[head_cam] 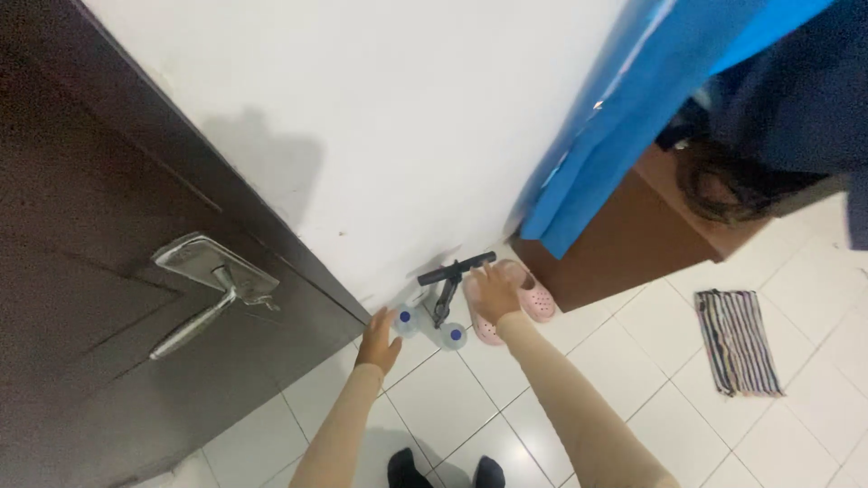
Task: Gather various items from a bedroom and pack them into a backpack.
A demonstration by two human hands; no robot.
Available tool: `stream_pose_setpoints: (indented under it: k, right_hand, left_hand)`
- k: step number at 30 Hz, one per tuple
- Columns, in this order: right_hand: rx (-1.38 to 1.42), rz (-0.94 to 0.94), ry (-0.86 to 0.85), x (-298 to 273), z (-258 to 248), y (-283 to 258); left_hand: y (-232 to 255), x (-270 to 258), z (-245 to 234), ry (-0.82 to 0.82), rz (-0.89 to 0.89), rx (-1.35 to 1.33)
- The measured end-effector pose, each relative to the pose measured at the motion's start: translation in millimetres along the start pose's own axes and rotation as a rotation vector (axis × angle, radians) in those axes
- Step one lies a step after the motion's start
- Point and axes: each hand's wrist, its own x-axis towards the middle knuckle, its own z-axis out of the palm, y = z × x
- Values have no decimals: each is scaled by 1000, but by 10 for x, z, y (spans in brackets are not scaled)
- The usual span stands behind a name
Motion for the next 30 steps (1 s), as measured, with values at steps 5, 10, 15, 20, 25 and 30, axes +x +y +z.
stream_pose_setpoints:
  k: [5,10,15,20,25,30]
  right_hand:
    - [-71,26,-163,439,-117,-203]
    - [-125,-74,-279,649,302,-84]
    - [-226,-191,-129,695,286,19]
    - [-185,-188,-121,671,337,163]
    - [-70,-250,69,658,292,211]
    - [-3,-242,116,627,250,153]
  left_hand:
    - [-241,381,215,4,101,-36]
    - [-570,742,558,-10,145,-62]
    - [-985,1123,1053,-6,137,46]
    - [-1457,1437,1624,-4,142,180]
    - [-1841,1694,2058,-36,96,279]
    - [-2002,1764,2423,-77,26,360]
